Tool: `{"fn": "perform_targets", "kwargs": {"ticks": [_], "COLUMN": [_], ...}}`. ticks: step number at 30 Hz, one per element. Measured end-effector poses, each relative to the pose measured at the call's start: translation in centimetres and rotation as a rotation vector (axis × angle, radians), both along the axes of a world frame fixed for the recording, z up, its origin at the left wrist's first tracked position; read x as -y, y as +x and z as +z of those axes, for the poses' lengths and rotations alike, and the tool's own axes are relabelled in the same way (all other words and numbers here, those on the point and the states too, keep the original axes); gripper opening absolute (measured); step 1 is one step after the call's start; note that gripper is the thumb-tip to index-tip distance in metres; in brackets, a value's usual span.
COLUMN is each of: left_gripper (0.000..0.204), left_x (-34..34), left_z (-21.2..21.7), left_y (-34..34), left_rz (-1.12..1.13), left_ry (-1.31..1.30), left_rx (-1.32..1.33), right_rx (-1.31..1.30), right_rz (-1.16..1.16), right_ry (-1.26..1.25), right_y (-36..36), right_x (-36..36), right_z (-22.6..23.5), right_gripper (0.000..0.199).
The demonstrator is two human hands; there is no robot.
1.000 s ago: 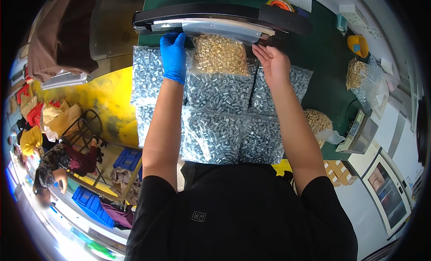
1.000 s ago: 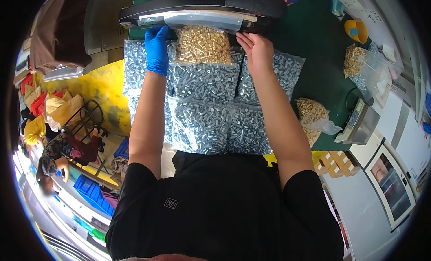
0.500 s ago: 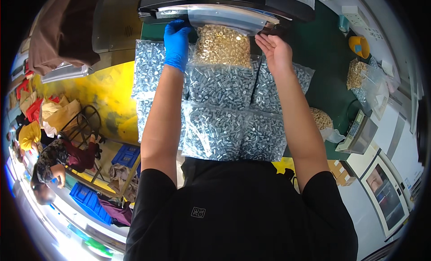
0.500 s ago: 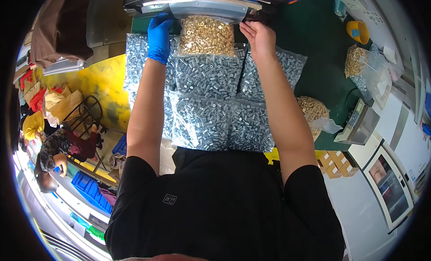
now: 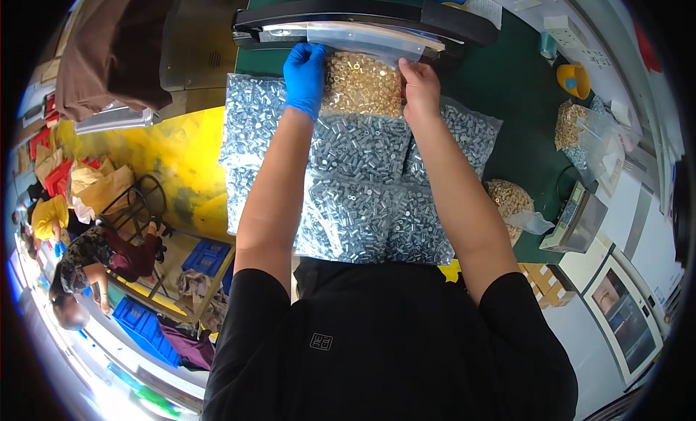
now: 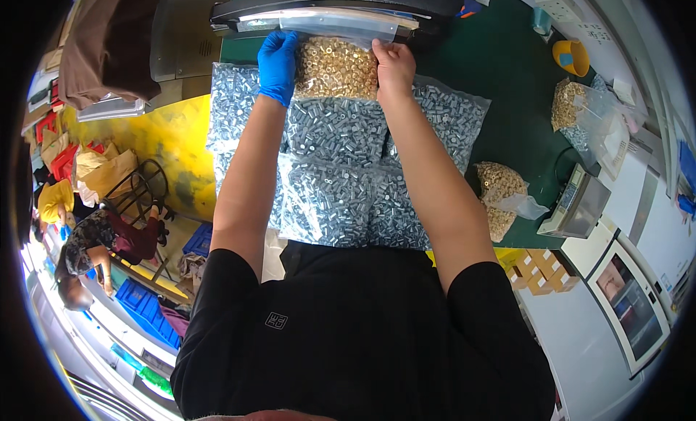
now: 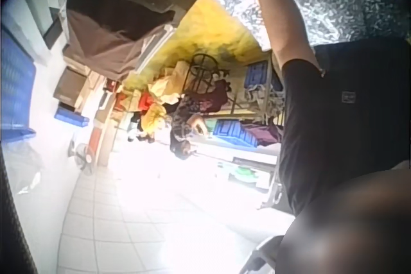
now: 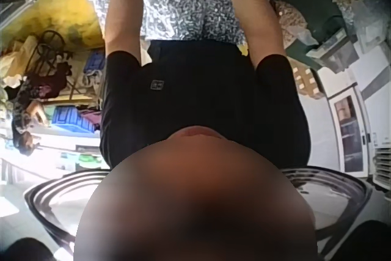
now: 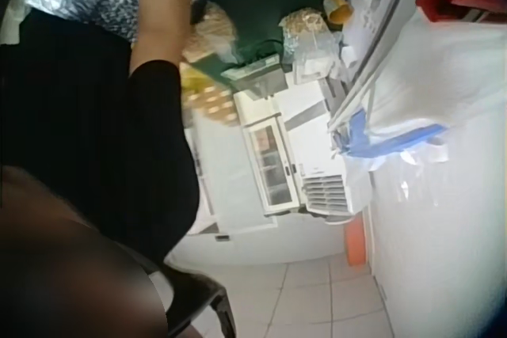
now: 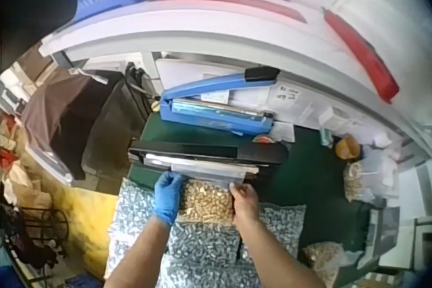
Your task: Applying labels to plastic bags and sealing them using a benchtop heat sealing machine.
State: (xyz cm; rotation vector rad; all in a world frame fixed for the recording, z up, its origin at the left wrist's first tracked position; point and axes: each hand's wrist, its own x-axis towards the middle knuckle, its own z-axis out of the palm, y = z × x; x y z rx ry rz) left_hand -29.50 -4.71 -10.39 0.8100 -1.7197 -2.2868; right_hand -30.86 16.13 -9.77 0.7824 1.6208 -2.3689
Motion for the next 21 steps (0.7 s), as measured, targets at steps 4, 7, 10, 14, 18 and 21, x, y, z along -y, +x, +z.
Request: {"fn": "perform_targets", "kwargs": {"ticks": [4, 7, 10, 14, 18, 21], "left_gripper": [0.006, 0.006, 0.005, 0.005, 0.006, 0.006], "left_x": [-1.0, -1.4, -1.5, -1.4, -1.7, -1.2], "left_z": [1.3, 2.7, 3.8, 4.3, 5.0, 4.6], "left_y": [0.5, 0.4, 0.5, 0.2, -0.3, -0.7], "left_rz": [0.038, 0.086, 0.101, 0.089, 0.059, 0.04], "left_ry": [-0.024, 0.002, 0.028, 0.014, 0.077, 0.089], "left_rx": [-0.141, -0.121, -0.142, -0.159, -0.157, -0.204], "right_rx": [0.001, -0.033, -0.079, -0.283, -0.313, -0.281], "right_rz": [0.004, -0.024, -0.044, -0.026, -0.027, -0.023], "right_ry": [0.145, 0.163, 0.13, 0.093, 0.166, 0.087], "right_y": [-0.1, 0.3, 0.7, 0.1, -0.8, -1.6], "right_x": [-0.1, 0.5, 0.6, 0.3, 0.0, 0.2], "right_z": [0.1, 0.6, 1.5, 2.5, 3.4, 4.3], "right_gripper": [0.021, 0.022, 0.024, 0.024, 0.025, 0.015]}}
